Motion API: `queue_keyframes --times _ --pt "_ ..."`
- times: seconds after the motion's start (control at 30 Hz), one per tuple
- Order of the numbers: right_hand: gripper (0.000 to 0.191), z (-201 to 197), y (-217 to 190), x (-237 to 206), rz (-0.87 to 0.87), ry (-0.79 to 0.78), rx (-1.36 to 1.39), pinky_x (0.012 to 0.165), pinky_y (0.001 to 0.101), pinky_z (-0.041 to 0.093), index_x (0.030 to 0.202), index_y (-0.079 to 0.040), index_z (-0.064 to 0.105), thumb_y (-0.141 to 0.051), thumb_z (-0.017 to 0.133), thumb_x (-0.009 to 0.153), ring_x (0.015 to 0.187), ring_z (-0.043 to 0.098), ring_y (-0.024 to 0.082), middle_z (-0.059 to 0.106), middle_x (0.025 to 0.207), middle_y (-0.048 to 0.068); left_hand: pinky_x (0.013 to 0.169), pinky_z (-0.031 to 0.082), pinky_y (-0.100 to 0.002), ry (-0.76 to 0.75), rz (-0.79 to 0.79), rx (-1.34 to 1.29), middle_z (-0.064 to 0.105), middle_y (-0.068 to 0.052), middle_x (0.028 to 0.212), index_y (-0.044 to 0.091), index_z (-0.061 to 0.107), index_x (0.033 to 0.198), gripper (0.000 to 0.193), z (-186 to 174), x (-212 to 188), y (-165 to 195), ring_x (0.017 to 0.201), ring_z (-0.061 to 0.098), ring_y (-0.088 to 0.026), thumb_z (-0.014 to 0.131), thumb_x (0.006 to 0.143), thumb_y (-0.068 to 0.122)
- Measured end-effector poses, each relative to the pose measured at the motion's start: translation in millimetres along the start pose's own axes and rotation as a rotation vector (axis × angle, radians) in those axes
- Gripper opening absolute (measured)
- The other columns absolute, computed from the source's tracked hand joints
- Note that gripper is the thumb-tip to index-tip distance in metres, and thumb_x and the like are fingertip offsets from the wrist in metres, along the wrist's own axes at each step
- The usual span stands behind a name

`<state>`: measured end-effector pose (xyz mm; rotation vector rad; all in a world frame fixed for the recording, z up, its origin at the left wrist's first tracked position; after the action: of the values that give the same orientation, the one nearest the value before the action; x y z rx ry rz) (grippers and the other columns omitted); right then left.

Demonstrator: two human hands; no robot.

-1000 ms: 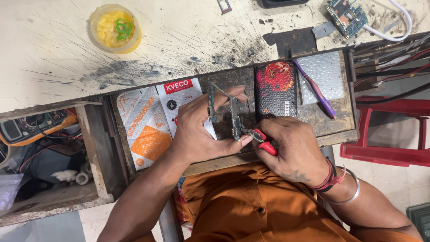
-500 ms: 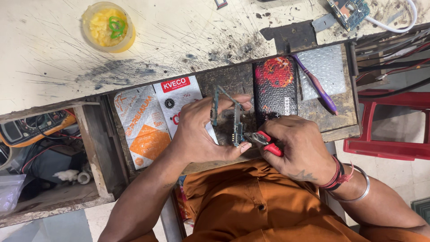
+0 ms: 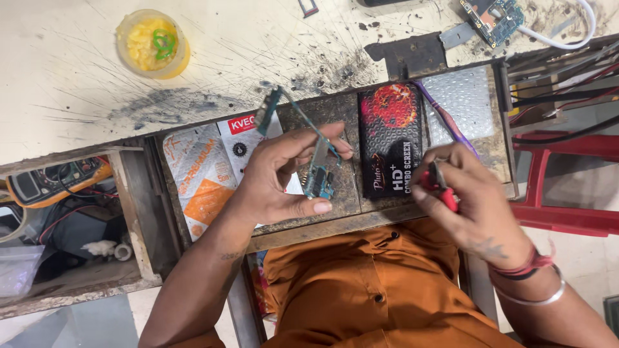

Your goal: The person uses red-handled flush cutters to trim excess blue PCB material from a small circuit board. They repeatedly reposition the board and cut along its edges to remove the surrounding frame, leaving the central board isolated.

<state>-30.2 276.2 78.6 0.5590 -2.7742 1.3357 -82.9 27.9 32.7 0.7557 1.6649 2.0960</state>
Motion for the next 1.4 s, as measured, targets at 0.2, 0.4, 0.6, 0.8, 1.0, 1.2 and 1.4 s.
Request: queue_keyframes --times 0.2,0.4,0.6,0.8,1.0,1.2,1.4 --pt "0.015 22 4 14 0.157 -0.074 -0.102 0.066 0.0339 0.053 0.103 -0.008 0.071 -0.016 0.076 0.092 0.076 0.070 0.023 0.072 0.087 0.009 0.112 0.047 -0.027 -0.011 -0.012 -0.122 0.066 -0.010 0.135 -0.002 0.043 0.160 0.093 0 -1 0 0.126 0.063 -0.014 0.090 0.086 0.026" --pt "0.024 23 13 11 0.313 -0.019 0.063 0.067 0.0306 0.056 0.119 -0.010 0.070 -0.012 0.069 0.094 0.076 0.077 0.019 0.076 0.084 0.006 0.096 0.045 -0.023 0.012 -0.043 -0.039 0.069 -0.009 0.132 -0.002 0.046 0.158 0.096 -2 -3 -2 0.112 0.060 -0.011 0.091 0.079 0.028" --pt "0.024 24 -7 21 0.188 -0.086 -0.156 0.063 0.0348 0.052 0.108 -0.013 0.075 -0.014 0.079 0.085 0.067 0.068 0.024 0.072 0.084 0.009 0.104 0.049 -0.024 0.005 -0.006 -0.005 0.068 -0.010 0.133 -0.003 0.046 0.158 0.095 -1 -3 2 0.121 0.065 -0.012 0.092 0.082 0.029" --pt "0.027 32 -26 32 0.134 -0.157 -0.254 0.070 0.0375 0.053 0.111 -0.010 0.070 -0.009 0.075 0.085 0.088 0.070 0.030 0.071 0.103 0.007 0.115 0.048 -0.027 0.018 0.002 -0.086 0.066 -0.008 0.136 -0.002 0.044 0.159 0.097 0 -2 2 0.128 0.063 -0.012 0.093 0.084 0.032" --pt "0.044 33 -68 40 -0.192 0.020 -0.540 0.084 0.0502 0.046 0.107 -0.005 0.064 -0.007 0.074 0.065 0.100 0.060 0.040 0.064 0.104 0.011 0.099 0.049 -0.026 0.095 -0.041 -0.025 0.068 -0.008 0.132 -0.001 0.046 0.155 0.102 -3 0 -1 0.110 0.061 -0.011 0.095 0.073 0.035" --pt "0.038 42 -66 49 -0.055 -0.011 -0.516 0.078 0.0476 0.046 0.107 -0.006 0.066 -0.011 0.079 0.072 0.089 0.058 0.037 0.059 0.097 0.014 0.117 0.053 -0.033 0.104 0.053 0.008 0.066 -0.008 0.136 0.003 0.046 0.159 0.096 -1 -1 5 0.131 0.065 -0.017 0.095 0.080 0.029" --pt "0.043 46 -65 51 -0.045 -0.014 -0.557 0.078 0.0476 0.047 0.108 -0.007 0.067 -0.014 0.081 0.068 0.088 0.058 0.037 0.060 0.096 0.013 0.118 0.053 -0.034 0.117 0.049 0.021 0.067 -0.008 0.136 0.003 0.048 0.156 0.095 0 -2 2 0.132 0.065 -0.017 0.096 0.079 0.028"
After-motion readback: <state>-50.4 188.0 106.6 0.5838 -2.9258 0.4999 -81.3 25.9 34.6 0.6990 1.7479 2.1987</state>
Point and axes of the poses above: each hand's wrist, its own x-axis towards the middle knuckle, its own z-axis out of the palm, y = z × x, the point moved 7 cm from there along x, towards the middle knuckle
